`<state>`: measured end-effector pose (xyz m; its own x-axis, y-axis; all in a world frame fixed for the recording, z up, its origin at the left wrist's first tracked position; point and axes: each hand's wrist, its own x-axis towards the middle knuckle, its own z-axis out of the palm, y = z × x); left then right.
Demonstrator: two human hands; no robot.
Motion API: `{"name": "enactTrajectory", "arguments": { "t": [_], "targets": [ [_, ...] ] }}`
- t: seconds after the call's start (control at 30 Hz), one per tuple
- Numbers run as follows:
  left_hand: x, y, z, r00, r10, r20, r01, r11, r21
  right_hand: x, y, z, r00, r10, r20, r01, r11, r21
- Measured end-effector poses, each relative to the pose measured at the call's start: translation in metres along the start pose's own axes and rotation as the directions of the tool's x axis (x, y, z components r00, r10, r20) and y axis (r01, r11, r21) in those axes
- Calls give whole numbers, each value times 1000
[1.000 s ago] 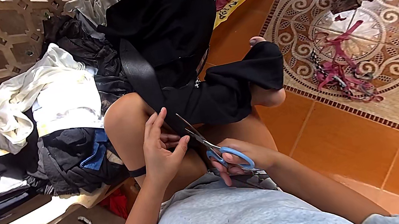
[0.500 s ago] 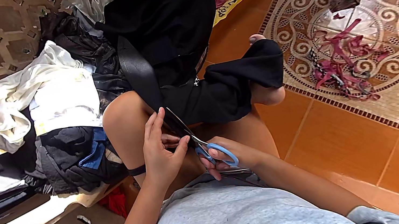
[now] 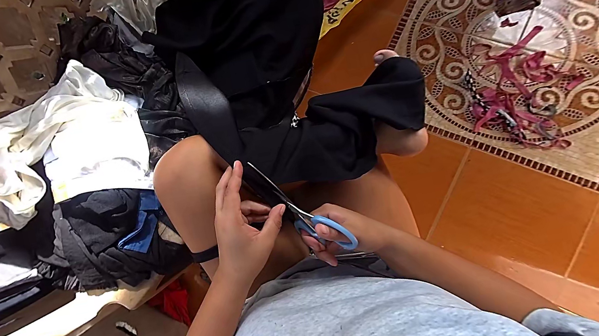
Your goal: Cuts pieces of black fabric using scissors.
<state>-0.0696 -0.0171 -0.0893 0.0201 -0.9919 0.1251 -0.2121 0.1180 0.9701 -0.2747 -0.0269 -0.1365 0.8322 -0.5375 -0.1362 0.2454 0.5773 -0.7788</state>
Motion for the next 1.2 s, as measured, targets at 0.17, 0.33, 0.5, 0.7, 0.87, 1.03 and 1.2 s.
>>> {"name": "enactTrajectory", "arguments": {
  "t": [0.17, 0.33, 0.5, 0.7, 0.87, 1.03, 1.2],
  "targets": [
    [0, -1, 0, 1000, 13, 2, -13, 999, 29, 5, -1, 1, 1000, -5, -7, 5, 1000, -24],
    [-1, 0, 0, 1000, 14, 7, -14, 1000, 26, 8, 0, 2, 1000, -25, -1, 25, 1000, 18],
    [0, -1, 0, 1000, 26, 5, -26, 999, 35, 9, 1, 4, 1000, -25, -9, 26, 998, 49],
    [-2, -1, -1, 1000, 20, 2, -20, 1000, 18, 8, 3, 4, 999, -23, -28, 24, 999, 44],
    [-3, 0, -1, 1000, 25, 17, -26, 999, 20, 9, 2, 4, 1000, -23, -20, 24, 998, 54],
    [-5, 2, 0, 999, 17, 46, -17, 1000, 9, 11, 0, 4, 999, -49, 14, 48, 998, 50],
    [-5, 3, -1, 998, 16, 57, -17, 1000, 17, 14, 0, 4, 998, -58, 33, 56, 997, 61]
  ]
}}
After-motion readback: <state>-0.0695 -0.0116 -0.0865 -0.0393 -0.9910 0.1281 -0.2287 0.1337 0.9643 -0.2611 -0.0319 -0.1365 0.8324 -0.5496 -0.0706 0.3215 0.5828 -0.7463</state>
